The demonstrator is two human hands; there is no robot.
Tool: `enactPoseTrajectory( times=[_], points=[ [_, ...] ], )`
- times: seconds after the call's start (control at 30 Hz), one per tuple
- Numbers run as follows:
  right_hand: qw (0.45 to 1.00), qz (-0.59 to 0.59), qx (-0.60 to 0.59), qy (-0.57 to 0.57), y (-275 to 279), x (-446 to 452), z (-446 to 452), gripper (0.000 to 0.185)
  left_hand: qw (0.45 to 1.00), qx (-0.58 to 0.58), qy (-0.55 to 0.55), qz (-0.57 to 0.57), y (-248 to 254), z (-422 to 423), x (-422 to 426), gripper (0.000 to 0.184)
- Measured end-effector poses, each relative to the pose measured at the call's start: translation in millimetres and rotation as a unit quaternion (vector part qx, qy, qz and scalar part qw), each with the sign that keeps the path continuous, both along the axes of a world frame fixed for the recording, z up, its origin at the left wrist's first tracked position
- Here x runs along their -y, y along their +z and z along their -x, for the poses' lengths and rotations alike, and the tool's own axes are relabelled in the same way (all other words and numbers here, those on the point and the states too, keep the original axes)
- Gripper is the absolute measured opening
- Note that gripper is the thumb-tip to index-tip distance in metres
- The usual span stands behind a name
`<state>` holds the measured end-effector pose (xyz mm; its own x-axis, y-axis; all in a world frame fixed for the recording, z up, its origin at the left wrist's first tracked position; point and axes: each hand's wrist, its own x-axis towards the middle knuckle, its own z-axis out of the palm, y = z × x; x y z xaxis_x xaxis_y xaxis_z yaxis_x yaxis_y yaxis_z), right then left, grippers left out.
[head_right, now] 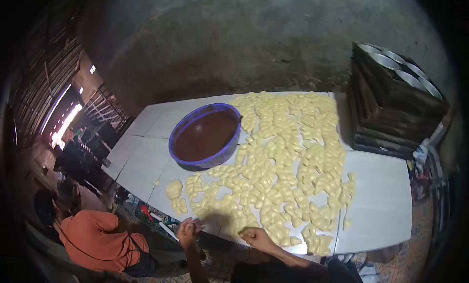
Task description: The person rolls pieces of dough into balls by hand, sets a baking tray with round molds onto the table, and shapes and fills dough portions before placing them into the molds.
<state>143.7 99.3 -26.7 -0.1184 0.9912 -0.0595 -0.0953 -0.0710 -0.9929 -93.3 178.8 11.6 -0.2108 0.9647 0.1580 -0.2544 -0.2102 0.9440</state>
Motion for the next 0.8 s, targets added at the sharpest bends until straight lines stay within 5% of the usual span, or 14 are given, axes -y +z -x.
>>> enactPoseTrajectory(
  times=[0.17, 0.23, 0.3, 0.37, 0.4, 0.5, 0.57, 0.63, 0.77, 0.8],
  points=[
    [0.998, 0.029, -0.044, -0.037, 7.4, -83.1, 0.1, 0.023, 0.988, -0.056, 0.142, 0.029, 14.1, 72.0, -91.1, 0.017],
    [0.999, 0.034, 0.024, -0.036, 26.3, -97.2, 1.7, 0.022, 0.970, -0.172, 0.169, 0.027, -17.0, 117.2, -146.0, 0.018],
    [0.994, 0.072, -0.059, -0.063, 14.4, -104.1, 12.8, 0.020, 0.966, -0.228, 0.123, -0.002, -57.1, 154.3, -208.2, 0.036],
    [0.983, 0.110, -0.114, -0.095, 18.6, -110.2, 29.0, 0.020, 0.881, -0.447, 0.153, -0.024, -97.9, 179.0, -273.7, 0.062],
    [0.986, 0.108, -0.078, -0.100, 28.1, -113.8, 38.5, 0.020, 0.859, -0.500, 0.081, 0.076, -90.8, 176.6, -288.1, 0.091],
    [0.983, 0.118, -0.073, -0.117, 31.7, -125.2, 72.8, 0.021, 0.747, -0.605, -0.008, 0.277, -24.5, 131.4, -288.6, 0.109],
    [0.988, 0.114, -0.031, -0.102, 29.9, -136.2, 94.1, 0.024, 0.789, -0.593, -0.013, 0.158, -37.5, 132.5, -288.7, 0.099],
    [0.990, 0.112, -0.012, -0.082, 27.9, -149.3, 112.2, 0.025, 0.763, -0.634, 0.040, 0.121, -49.7, 134.2, -290.2, 0.075],
    [0.994, 0.089, -0.010, -0.058, 31.9, -170.7, 143.6, 0.029, 0.894, -0.417, -0.083, 0.143, -58.3, 168.5, -310.6, 0.052],
    [0.993, 0.109, 0.030, -0.019, 36.2, -178.3, 145.1, 0.028, 0.865, -0.499, 0.019, 0.051, -100.5, 174.3, -311.5, 0.042]
  ],
)
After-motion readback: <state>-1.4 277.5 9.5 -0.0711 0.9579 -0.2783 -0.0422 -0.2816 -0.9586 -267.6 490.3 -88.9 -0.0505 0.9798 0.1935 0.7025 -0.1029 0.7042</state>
